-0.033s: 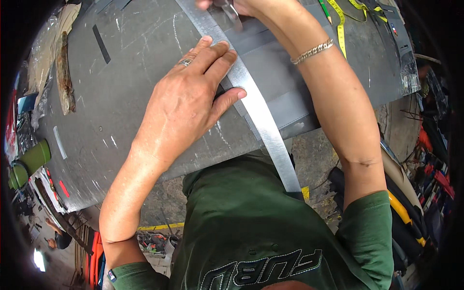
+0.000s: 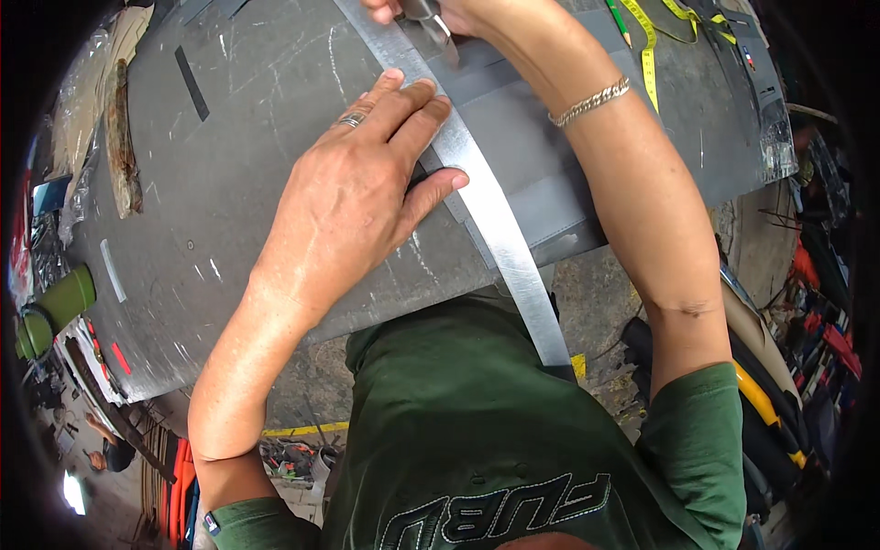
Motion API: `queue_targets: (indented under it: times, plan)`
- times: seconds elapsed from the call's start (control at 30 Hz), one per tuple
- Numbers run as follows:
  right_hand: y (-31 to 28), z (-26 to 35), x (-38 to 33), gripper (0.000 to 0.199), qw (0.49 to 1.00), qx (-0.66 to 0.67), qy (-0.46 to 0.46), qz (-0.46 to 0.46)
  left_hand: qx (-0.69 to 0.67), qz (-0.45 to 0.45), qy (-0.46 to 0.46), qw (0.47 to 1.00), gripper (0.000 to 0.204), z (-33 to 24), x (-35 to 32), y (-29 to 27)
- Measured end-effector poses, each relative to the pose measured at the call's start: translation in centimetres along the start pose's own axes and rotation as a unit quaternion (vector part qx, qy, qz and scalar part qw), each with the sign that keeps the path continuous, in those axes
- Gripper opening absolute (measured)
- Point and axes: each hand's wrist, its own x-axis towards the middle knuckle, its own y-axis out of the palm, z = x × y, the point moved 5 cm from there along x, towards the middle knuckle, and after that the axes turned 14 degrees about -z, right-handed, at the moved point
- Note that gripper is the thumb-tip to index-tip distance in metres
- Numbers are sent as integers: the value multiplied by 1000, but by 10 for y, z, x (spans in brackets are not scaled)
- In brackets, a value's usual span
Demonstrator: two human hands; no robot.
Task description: Cutting and marking a rectangular piece of gray synthetic material using a utility knife, a metal ruler, and a pencil on a workbench.
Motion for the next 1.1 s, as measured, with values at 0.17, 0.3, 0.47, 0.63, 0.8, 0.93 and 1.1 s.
queue_targets:
  times: [0.17, 0.3, 0.47, 0.63, 0.8, 0.93, 1.1]
  plan:
    - [15, -16, 1, 49, 995, -16, 51, -86, 1, 3, -4, 1000, 54, 4, -4, -2]
    - [6, -23, 5, 48, 999, 1, 20, -27, 1, 0, 2, 1000, 54, 3, -3, -1]
    - [4, -22, 6, 47, 999, 21, 4, -43, 5, -3, 10, 1000, 53, 3, -3, -1]
    - [5, -26, 8, 48, 999, 26, 0, -37, 6, 2, 4, 1000, 53, 5, -4, -1]
    - [1, -25, 10, 52, 999, 33, -22, -28, 9, 4, 10, 1000, 53, 2, -2, -1]
    - [1, -23, 7, 53, 998, 24, -40, -52, 4, 11, -5, 1000, 52, 2, -2, -2]
    - [4, -25, 8, 52, 998, 26, -44, -44, 11, 8, -3, 1000, 51, 3, -2, -1]
